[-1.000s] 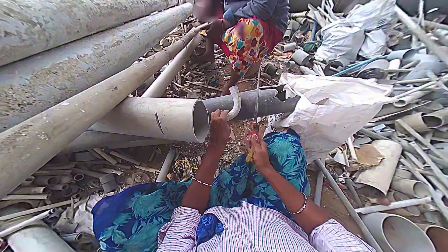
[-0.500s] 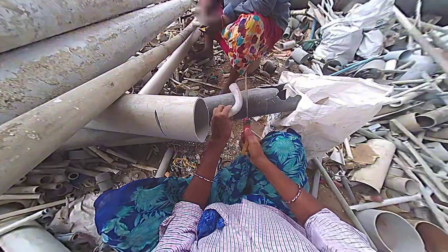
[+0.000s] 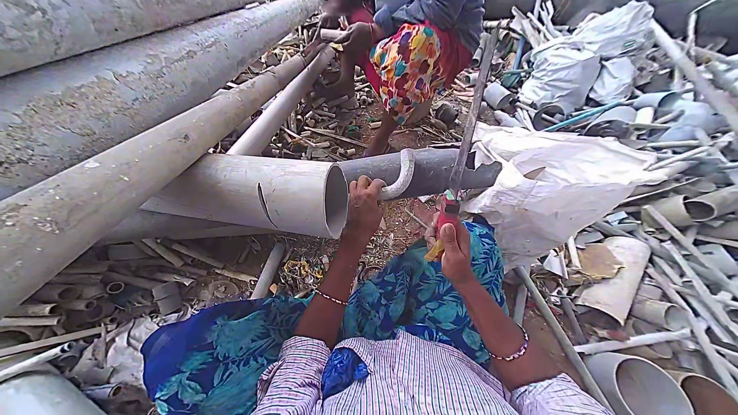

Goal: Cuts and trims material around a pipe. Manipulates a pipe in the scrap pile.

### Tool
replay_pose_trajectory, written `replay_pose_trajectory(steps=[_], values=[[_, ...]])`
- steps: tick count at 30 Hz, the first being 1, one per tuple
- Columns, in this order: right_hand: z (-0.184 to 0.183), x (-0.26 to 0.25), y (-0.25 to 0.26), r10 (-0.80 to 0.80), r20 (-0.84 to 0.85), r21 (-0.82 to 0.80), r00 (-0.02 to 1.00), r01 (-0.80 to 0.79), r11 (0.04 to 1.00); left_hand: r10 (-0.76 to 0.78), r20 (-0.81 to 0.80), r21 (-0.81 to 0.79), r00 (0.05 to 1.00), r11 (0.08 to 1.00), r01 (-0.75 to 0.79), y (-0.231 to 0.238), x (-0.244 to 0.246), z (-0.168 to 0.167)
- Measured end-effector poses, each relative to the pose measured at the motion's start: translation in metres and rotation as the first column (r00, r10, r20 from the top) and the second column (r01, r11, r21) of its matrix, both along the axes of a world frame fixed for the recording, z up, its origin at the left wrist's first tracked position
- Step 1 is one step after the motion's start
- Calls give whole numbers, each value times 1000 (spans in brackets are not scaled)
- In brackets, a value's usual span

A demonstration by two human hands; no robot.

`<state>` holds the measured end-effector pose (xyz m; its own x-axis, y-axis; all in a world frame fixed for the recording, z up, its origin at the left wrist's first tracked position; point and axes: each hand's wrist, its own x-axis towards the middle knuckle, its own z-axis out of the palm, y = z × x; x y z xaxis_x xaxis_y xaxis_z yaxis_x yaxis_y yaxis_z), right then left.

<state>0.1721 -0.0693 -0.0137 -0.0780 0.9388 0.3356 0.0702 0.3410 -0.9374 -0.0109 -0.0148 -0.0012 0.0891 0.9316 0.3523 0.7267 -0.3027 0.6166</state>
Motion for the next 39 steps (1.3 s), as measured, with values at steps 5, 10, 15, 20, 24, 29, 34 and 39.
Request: replay_pose_trajectory(steps=[5, 10, 15, 20, 24, 29, 34, 39], values=[[3, -16, 9, -88, -108, -567, 990, 11, 824, -2, -49, -22, 999, 1000, 1, 1, -1, 3], [0, -15, 2, 42, 15, 83, 999, -43, 996, 1, 37, -31, 999, 1000, 1, -3, -3, -3], [-6, -17, 20, -65, -179, -631, 982, -64, 773, 33, 256, 18, 966, 999, -38, -4, 0, 4], [-17, -19, 20, -82, -205, -571, 975, -51, 819, 10, 501, -16, 865, 1000, -2, -5, 5, -4], [-11, -17, 10, -90, -53, -248, 995, 75, 966, 2, 489, 136, 872, 988, -78, -10, 17, 3], [-9, 1, 12, -111, 33, 240, 993, 100, 966, -27, 467, 318, 884, 938, -139, -6, 25, 2], [-8, -11, 13, -102, -79, -458, 992, 55, 887, 18, 539, 283, 842, 938, -201, 4, 24, -1], [20, 1, 13, -4, 84, 200, 996, -13, 980, 27, 689, 192, 725, 957, -218, 20, 26, -7]])
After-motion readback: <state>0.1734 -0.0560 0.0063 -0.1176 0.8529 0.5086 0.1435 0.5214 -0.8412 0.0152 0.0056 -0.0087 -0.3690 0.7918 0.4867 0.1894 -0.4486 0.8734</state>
